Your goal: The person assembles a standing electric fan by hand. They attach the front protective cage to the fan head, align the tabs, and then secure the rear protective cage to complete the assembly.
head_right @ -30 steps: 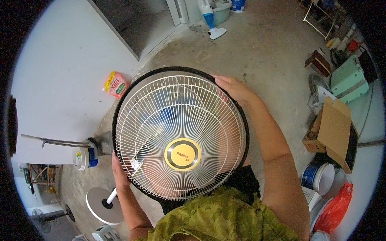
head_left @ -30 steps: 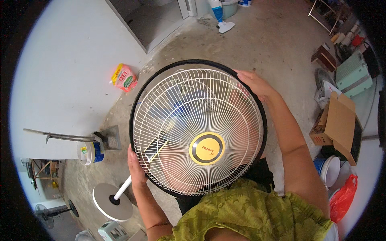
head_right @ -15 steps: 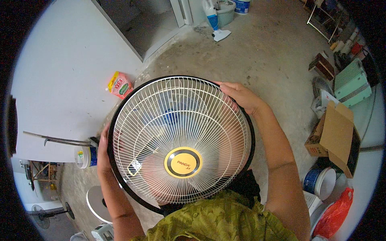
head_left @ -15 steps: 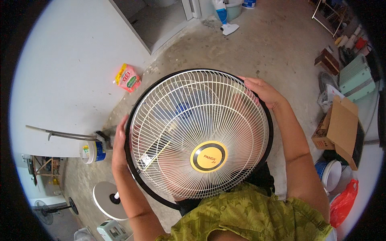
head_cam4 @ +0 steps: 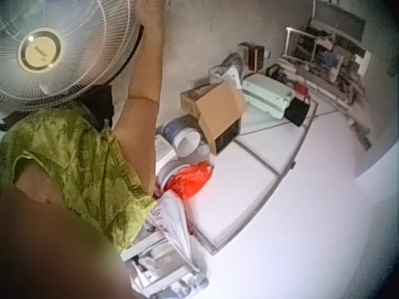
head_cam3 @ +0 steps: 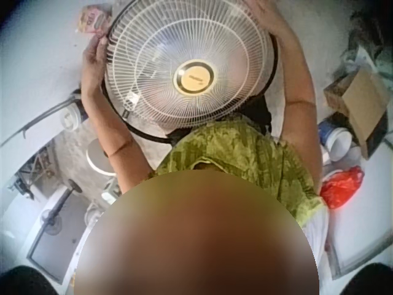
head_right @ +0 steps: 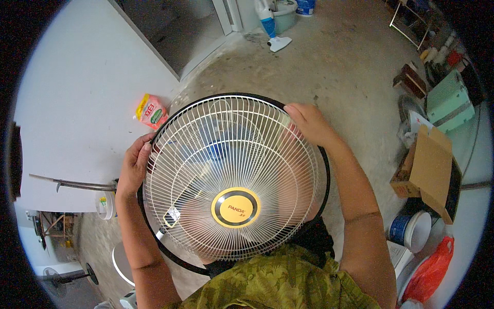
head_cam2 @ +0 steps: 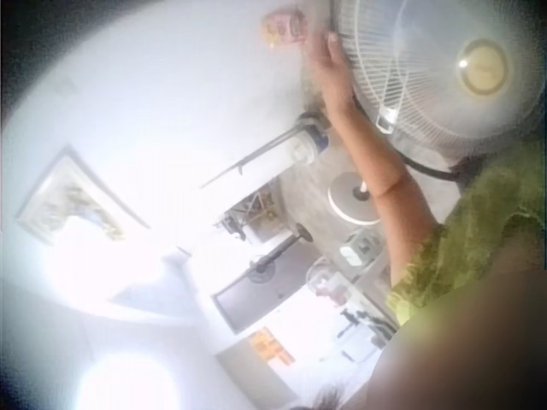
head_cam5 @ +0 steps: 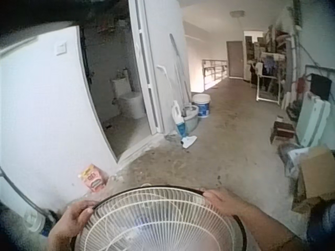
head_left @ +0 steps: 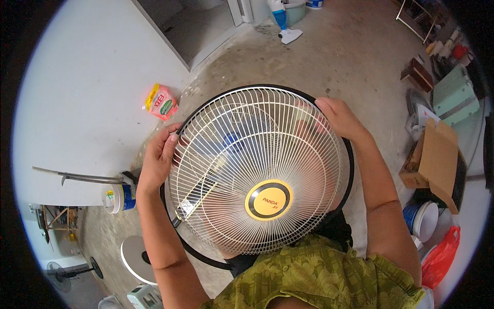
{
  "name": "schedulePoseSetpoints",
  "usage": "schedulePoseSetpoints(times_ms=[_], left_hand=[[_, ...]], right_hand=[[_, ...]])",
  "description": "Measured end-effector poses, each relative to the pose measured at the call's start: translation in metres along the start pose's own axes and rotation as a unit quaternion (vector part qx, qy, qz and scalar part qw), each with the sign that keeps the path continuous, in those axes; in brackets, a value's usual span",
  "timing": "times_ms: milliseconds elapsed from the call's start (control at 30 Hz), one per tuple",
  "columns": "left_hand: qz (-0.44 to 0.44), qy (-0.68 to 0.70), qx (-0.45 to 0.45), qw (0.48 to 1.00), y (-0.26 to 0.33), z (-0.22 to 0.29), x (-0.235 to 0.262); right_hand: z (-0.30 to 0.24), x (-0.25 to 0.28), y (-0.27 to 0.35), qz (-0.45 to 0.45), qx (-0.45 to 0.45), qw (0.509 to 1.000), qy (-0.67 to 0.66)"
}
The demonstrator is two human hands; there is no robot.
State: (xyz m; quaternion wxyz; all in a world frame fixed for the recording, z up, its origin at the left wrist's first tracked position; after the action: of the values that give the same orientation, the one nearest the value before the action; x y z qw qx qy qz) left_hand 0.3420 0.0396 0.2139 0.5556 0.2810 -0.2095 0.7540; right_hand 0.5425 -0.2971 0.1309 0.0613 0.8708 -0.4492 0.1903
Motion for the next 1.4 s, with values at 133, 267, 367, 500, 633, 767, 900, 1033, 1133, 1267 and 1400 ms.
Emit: schedulePoseSetpoints(times_ms=[133,267,367,500,633,767,900,1033,1133,1267,1400], left_hand=[[0.003,-0.046,-0.004,0.999,0.0,0.003,0.002],[0.021,-0.05,-0.029,0.998,-0.002,0.012,0.005],[0.043,-0.061,-0.056,0.996,-0.001,0.018,0.006],[0.055,-0.087,-0.068,0.992,0.001,0.025,0.006],[0.049,-0.09,-0.075,0.992,0.003,0.018,0.008],[0.057,-0.105,-0.09,0.989,0.007,0.016,0.008],[0.051,-0.108,-0.103,0.988,0.01,0.017,0.008],[0.043,-0.091,-0.069,0.993,0.012,0.021,0.007],[0.047,-0.086,-0.067,0.993,0.011,0.019,0.007],[0.047,-0.08,-0.07,0.993,0.011,0.01,0.007],[0.039,-0.063,-0.059,0.995,0.008,0.014,0.003]], right_hand=[[0.0,0.002,-0.006,-0.026,0.028,0.999,0.012],[-0.002,0.002,-0.002,-0.044,0.023,0.999,-0.011],[-0.006,0.003,0.001,-0.028,0.03,0.999,-0.014],[-0.005,0.006,0.002,-0.014,0.041,0.999,-0.007],[0.005,0.004,0.001,-0.056,-0.03,0.998,-0.007],[0.006,-0.001,0.0,-0.053,-0.023,0.998,-0.022],[0.005,0.0,0.001,-0.056,-0.003,0.998,-0.026],[0.005,0.0,0.004,-0.053,-0.015,0.998,-0.037],[-0.001,0.002,0.003,-0.05,0.012,0.998,-0.024],[0.001,-0.001,0.002,-0.06,-0.006,0.997,-0.039],[0.009,0.002,0.001,-0.056,-0.013,0.997,-0.046]])
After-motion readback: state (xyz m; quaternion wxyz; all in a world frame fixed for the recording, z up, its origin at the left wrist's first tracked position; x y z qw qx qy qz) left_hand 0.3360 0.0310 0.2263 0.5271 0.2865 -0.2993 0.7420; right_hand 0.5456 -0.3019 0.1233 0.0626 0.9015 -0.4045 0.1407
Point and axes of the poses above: each hand's wrist, its own y-axis away from the middle knuckle, its own x-axis out of the back of the hand, z = x × y, the point moved 8 cm from there along -y, towards the middle knuckle, and after that the axes turned 8 degrees about -y, right-handed, at the moved point
